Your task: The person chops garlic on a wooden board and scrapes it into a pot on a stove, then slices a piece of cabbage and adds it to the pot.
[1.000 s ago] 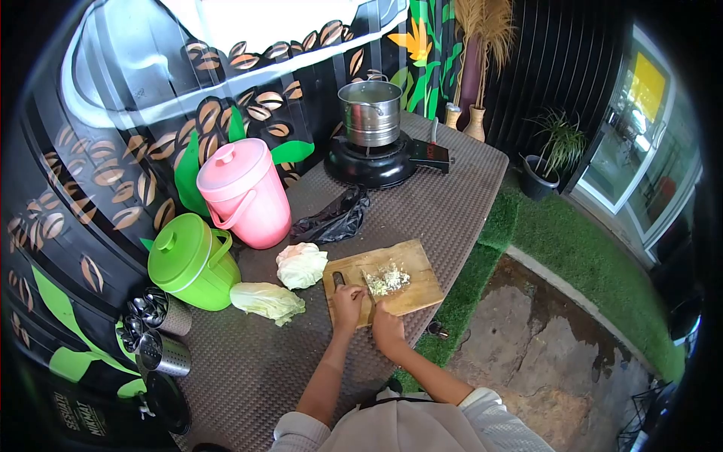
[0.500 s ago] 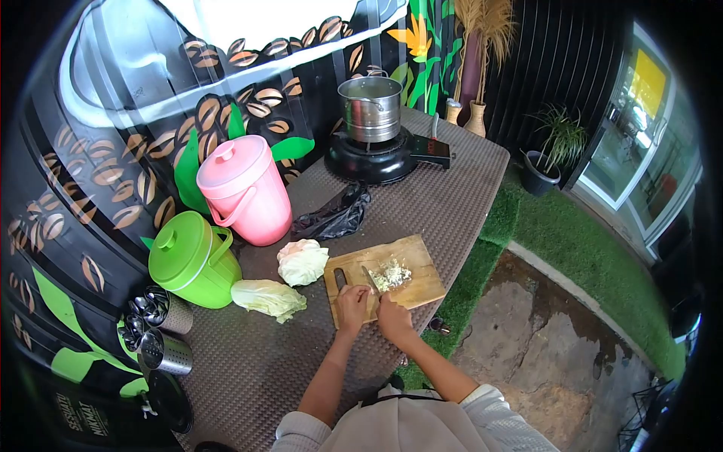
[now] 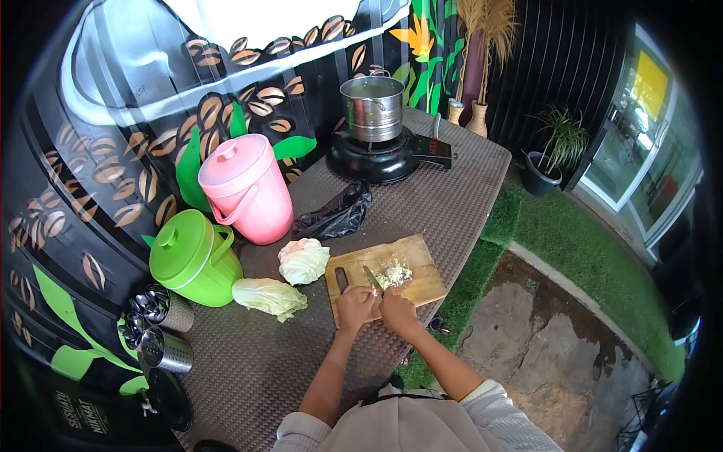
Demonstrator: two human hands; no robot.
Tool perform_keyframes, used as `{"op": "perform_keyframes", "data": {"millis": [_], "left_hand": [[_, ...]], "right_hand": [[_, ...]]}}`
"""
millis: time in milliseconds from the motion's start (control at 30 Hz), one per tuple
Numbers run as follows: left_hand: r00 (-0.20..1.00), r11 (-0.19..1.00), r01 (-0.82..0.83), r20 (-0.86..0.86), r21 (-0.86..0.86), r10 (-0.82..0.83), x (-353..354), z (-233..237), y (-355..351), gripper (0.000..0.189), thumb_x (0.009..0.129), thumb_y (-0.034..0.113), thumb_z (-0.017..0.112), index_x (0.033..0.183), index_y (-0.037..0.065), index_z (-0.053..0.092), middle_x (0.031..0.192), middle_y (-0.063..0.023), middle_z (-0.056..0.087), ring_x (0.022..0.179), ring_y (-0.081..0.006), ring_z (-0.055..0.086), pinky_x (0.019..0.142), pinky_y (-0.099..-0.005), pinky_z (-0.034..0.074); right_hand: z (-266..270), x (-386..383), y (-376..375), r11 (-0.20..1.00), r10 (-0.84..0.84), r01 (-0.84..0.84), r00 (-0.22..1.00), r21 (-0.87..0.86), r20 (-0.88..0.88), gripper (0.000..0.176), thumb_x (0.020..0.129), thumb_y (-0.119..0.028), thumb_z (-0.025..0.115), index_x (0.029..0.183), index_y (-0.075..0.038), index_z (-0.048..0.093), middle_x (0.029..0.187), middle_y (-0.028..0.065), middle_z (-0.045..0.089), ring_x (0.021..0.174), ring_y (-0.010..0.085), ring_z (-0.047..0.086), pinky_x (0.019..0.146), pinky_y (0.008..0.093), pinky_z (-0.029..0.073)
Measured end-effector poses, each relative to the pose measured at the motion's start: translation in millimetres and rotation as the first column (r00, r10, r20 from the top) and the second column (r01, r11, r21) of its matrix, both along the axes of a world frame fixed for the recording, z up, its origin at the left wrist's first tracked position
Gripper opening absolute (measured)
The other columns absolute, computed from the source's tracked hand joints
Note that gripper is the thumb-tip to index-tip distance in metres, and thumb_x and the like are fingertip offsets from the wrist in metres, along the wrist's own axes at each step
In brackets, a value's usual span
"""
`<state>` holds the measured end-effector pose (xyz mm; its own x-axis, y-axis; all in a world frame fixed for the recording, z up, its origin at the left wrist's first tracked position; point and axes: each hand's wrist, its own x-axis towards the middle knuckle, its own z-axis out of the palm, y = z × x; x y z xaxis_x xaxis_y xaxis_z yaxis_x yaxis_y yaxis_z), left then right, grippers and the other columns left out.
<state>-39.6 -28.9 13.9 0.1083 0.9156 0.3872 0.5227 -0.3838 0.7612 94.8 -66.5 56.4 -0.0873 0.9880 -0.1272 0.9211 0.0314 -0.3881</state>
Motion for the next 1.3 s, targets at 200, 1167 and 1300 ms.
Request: {"op": "perform_keyframes", "data": {"millis": [200,1167,1300], "left_hand": [[0.984,0.996,-0.019,0.176,-0.087,0.034,0.2,-4.8,2.9,0.010,0.076,0.000,0.071,0.085,0.000,0.069,0.082,-0.0116,0.067,0.080,-0.0217,0.068,0.070,-0.0305,0.051],[0.987,0.972,-0.153,-0.028,0.176,0.160,-1.5,-1.4,3.3,0.012,0.081,0.004,0.066,0.092,0.001,0.070,0.097,-0.0104,0.064,0.097,-0.0285,0.057,0.083,-0.0359,0.048],[0.963,0.962,-0.261,-0.051,0.074,0.265,-0.1,-2.0,3.2,0.011,0.082,0.008,0.066,0.090,0.001,0.070,0.095,-0.0099,0.064,0.101,-0.0282,0.051,0.091,-0.0379,0.042]], "right_hand": [[-28.5,-23.9,-14.0,0.985,-0.172,0.172,0.985,0.032,-0.009,0.024,0.088,-0.015,0.051,0.102,0.002,0.044,0.076,0.0227,0.066,0.072,0.0392,0.067,0.065,0.0464,0.055],[-23.0,-9.4,-5.0,0.985,-0.102,0.097,0.994,0.141,0.027,0.015,0.089,-0.014,0.049,0.096,-0.001,0.047,0.070,0.0176,0.067,0.069,0.0318,0.069,0.059,0.0398,0.057],[-7.8,-12.7,-19.2,0.994,-0.044,0.038,0.997,0.101,0.058,0.016,0.088,-0.011,0.049,0.098,0.001,0.046,0.071,0.0200,0.066,0.070,0.0335,0.069,0.060,0.0415,0.056]]}}
